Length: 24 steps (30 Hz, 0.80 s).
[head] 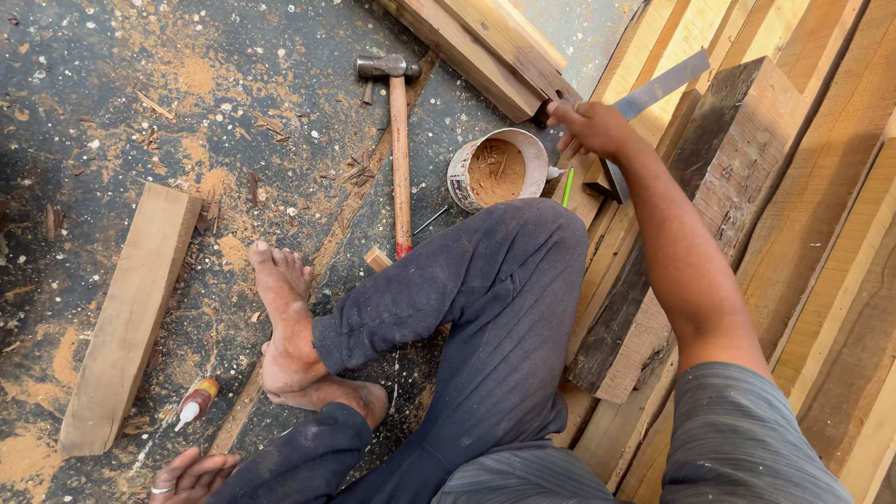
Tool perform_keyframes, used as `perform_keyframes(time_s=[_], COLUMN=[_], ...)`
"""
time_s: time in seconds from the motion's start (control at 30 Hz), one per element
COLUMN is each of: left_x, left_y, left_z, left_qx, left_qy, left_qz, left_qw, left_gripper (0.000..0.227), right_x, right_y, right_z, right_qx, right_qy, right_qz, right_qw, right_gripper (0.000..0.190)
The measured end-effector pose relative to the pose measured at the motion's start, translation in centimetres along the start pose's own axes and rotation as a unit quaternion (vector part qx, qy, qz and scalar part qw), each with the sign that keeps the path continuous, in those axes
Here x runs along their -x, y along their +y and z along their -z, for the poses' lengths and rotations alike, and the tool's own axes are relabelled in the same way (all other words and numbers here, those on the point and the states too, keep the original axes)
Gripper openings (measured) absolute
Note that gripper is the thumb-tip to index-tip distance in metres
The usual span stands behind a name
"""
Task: The person applies glue to wooden planks and hammers nails into them to assemble a wooden structure. They handle multiple planks, a hammer, nails, and a glue bottle while sitting on the floor.
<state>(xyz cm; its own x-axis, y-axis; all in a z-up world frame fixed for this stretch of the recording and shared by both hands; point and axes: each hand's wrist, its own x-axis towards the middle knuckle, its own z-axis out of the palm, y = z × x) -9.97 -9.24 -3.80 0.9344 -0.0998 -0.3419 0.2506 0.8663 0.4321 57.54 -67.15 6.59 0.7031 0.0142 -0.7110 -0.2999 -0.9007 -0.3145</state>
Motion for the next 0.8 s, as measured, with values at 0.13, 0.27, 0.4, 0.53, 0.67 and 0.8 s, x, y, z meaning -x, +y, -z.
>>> perform_keyframes(time_s=[0.13,0.27,0.4,0.53,0.67,0.8], left_x=[0.5,1.2,4.1,2.9,2.8,1.1], left_y=[-0.6,-1.5,-4.8,-11.0,-11.2,-8.7], left_z=[0.5,1.3,0.8,1.3,2.2,-0.3], left_qx=[-0.039,0.037,-0.006,0.119,0.136,0.146], left_qy=[0.043,-0.089,0.138,0.225,0.192,0.247], left_qz=[0.025,-0.023,-0.023,-0.086,-0.055,-0.044], left_qw=[0.998,0.995,0.99,0.963,0.97,0.957], left_gripper=[0.06,0.085,0.1,0.097,0.093,0.094], right_x=[-3.8,-8.7,-11.3,-10.8,-9.5,-5.3], right_y=[0.9,1.8,1.0,-0.3,-3.7,-4.5], right_z=[0.9,0.0,-0.9,-0.3,0.0,3.4], right_qx=[0.357,0.464,0.348,0.336,0.386,0.401], right_qy=[0.338,0.163,0.127,0.106,0.082,0.082], right_qz=[0.228,0.096,0.071,0.048,0.068,0.032], right_qw=[0.841,0.865,0.926,0.935,0.916,0.912], right_gripper=[0.07,0.074,0.076,0.077,0.075,0.077])
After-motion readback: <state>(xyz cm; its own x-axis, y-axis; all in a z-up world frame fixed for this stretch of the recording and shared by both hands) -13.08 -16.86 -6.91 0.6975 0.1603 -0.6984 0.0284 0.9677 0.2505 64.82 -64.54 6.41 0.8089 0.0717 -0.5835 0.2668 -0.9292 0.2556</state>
